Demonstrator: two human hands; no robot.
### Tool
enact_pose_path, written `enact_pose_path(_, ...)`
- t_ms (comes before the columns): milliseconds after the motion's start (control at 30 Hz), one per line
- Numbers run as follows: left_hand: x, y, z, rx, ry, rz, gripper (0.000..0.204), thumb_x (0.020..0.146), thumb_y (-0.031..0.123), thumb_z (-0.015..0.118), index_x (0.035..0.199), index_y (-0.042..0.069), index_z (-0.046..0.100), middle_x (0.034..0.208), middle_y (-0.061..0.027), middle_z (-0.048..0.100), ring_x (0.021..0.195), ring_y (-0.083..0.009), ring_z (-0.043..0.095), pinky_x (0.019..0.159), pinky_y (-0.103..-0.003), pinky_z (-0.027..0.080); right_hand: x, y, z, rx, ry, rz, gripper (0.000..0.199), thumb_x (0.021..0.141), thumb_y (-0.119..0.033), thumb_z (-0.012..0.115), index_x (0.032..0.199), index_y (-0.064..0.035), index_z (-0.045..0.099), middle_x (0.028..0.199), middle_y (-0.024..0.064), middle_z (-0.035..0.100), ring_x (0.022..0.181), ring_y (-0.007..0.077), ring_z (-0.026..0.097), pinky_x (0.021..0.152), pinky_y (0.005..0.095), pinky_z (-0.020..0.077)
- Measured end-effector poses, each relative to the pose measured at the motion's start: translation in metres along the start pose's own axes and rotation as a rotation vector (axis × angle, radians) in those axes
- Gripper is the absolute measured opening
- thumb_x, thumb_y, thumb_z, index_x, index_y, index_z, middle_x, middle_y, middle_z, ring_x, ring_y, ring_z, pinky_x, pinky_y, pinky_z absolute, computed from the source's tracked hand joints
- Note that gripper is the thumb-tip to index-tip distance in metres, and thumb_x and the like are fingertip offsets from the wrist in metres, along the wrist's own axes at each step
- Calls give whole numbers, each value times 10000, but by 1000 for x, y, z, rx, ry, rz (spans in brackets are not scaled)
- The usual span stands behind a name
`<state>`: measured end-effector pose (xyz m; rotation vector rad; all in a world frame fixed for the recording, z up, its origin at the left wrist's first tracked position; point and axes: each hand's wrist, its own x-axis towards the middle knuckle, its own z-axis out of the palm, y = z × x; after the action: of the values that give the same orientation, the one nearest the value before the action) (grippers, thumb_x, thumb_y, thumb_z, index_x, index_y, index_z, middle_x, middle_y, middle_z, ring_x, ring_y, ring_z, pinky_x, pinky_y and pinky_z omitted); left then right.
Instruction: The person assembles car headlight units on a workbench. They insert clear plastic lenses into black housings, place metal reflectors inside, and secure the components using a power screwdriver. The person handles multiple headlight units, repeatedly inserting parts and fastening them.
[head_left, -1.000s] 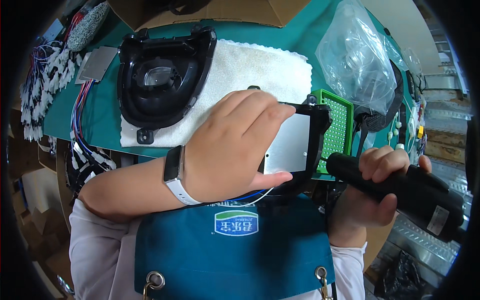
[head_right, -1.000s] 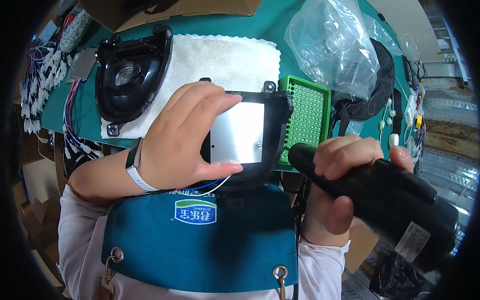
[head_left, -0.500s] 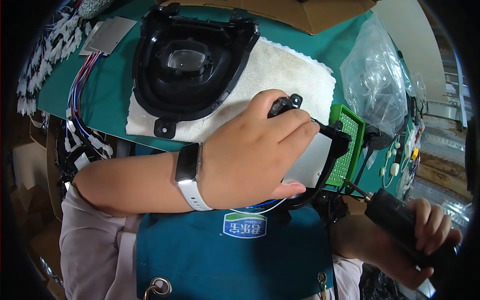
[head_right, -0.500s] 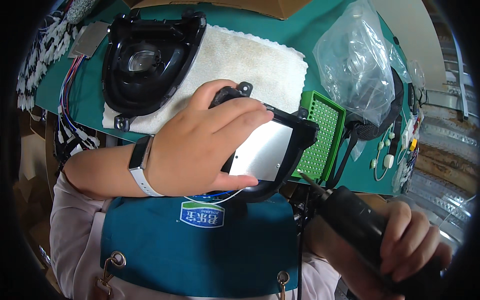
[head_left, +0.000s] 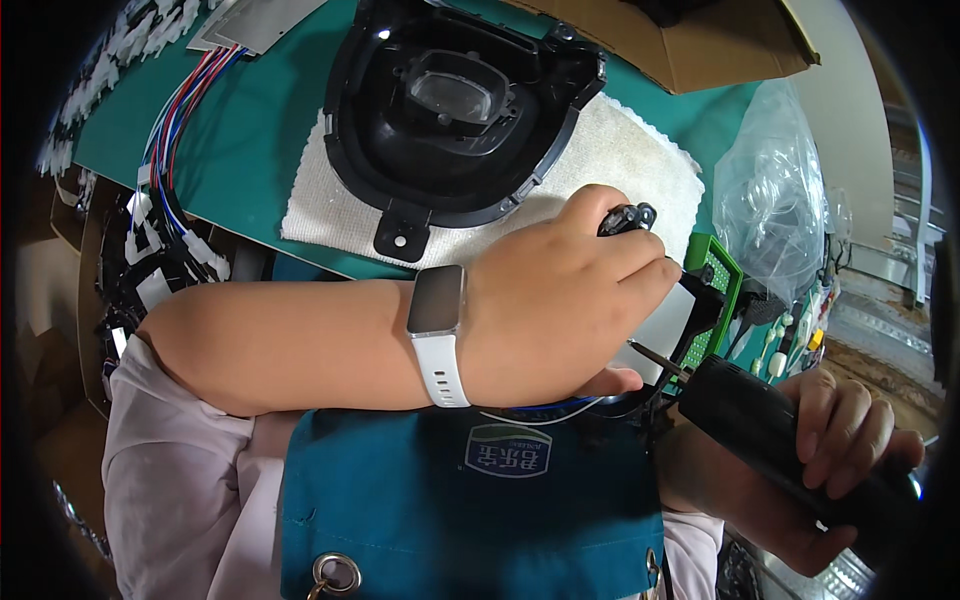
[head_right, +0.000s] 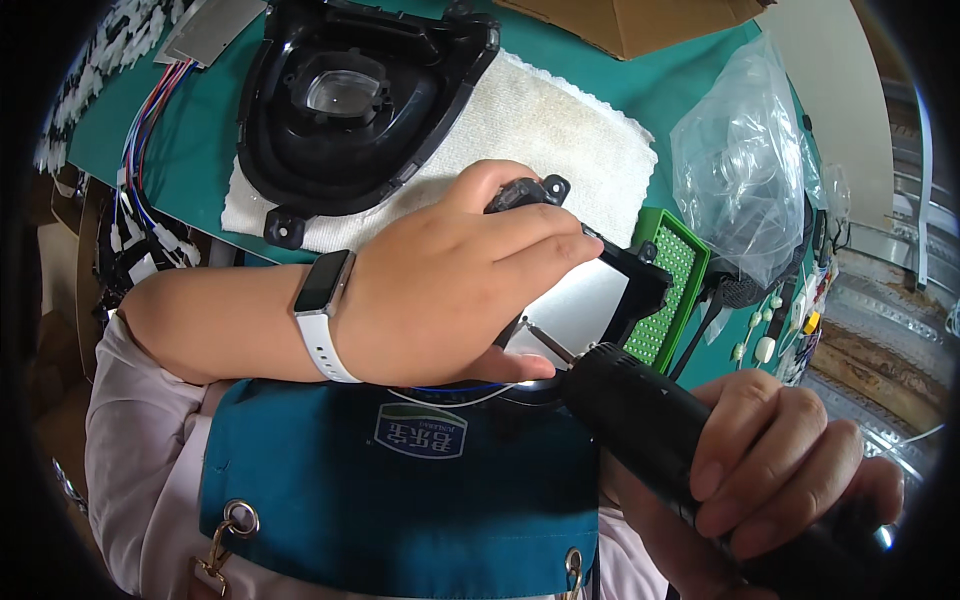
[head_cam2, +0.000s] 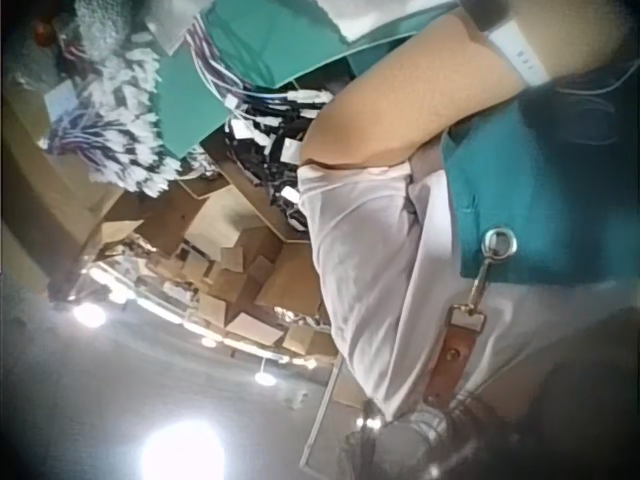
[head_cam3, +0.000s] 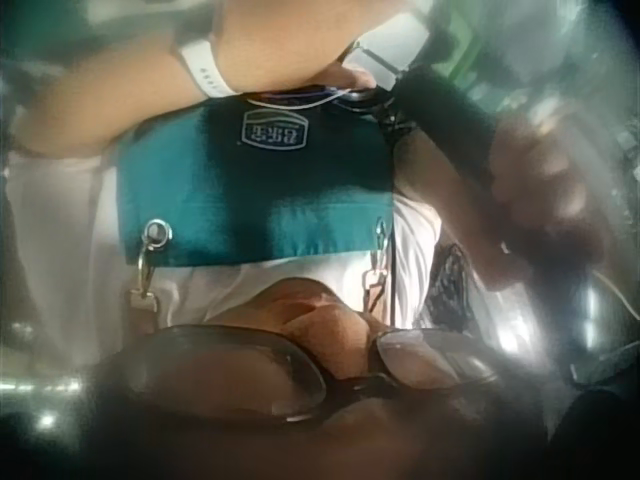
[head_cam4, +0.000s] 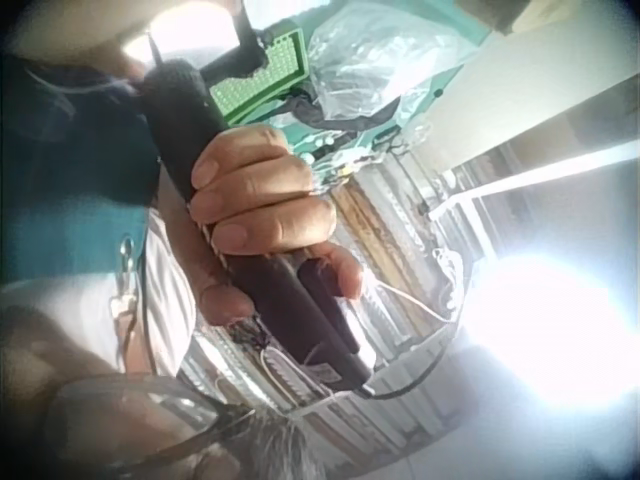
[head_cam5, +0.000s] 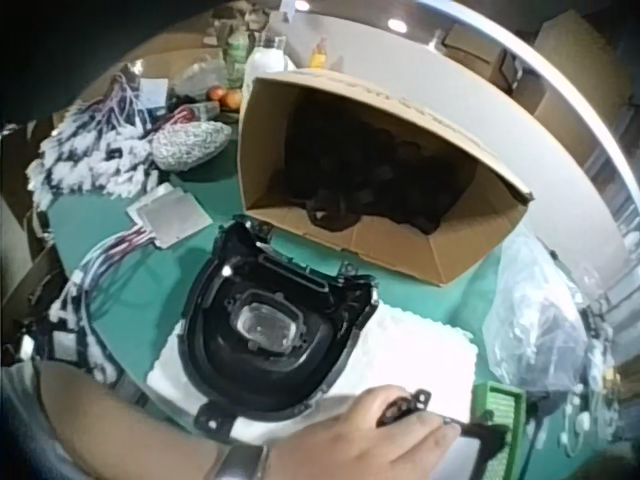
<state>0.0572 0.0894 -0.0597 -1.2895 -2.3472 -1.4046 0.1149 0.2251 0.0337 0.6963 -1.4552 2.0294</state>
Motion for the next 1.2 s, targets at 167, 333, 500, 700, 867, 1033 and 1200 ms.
enact_pose_path(167,-1,-1,-5,-46,-93,-11,636,568,313,753,1094,32,534,1094,-38,518,1054,-302,403,899,-334,386,-1,7,7,-49,11,-42,505,631,-187,638,1054,-9,425,718,12,414,598,92,412,555,218,336)
enact_pose_path(333,-1,-1,-5,-72,-120,-22,639,571,300,753,1108,40,525,1120,-39,505,1061,-303,396,912,-337,373,-4,11,11,-89,-54,-49,506,635,-204,644,1047,-9,426,714,19,410,586,97,401,544,227,324)
enact_pose_path(500,-3,1,-4,-114,-43,-28,699,560,296,759,1162,69,485,1238,-67,425,1088,-318,374,931,-371,340,-2,3,7,-71,25,-95,490,631,-196,640,1029,-7,426,717,16,420,577,95,396,550,225,329)
enact_pose_path(700,2,16,-17,-179,53,28,555,547,312,746,1002,48,568,1115,-85,498,1036,-283,428,833,-386,363,11,-18,2,110,78,-150,420,628,-117,633,973,-4,422,688,8,456,613,84,454,607,214,375)
enact_pose_path(867,3,15,-20,-199,52,85,303,605,264,727,792,86,570,839,-31,538,761,-223,494,660,-327,394,14,-24,-1,122,87,-243,441,619,-103,640,987,1,419,669,4,477,582,79,472,581,206,397)
enact_pose_path(1033,1,15,-16,-249,54,124,197,603,135,698,749,82,576,789,-22,528,663,-195,489,598,-294,395,13,-21,-2,160,98,-266,471,608,-104,651,1002,-2,415,661,-4,493,589,79,493,572,190,417)
enact_pose_path(1200,0,19,-15,-233,31,93,211,584,74,661,776,75,574,781,-27,521,657,-193,495,575,-292,401,10,-19,1,174,132,-259,472,608,-102,648,1005,-4,413,652,-8,489,601,78,493,573,189,417)
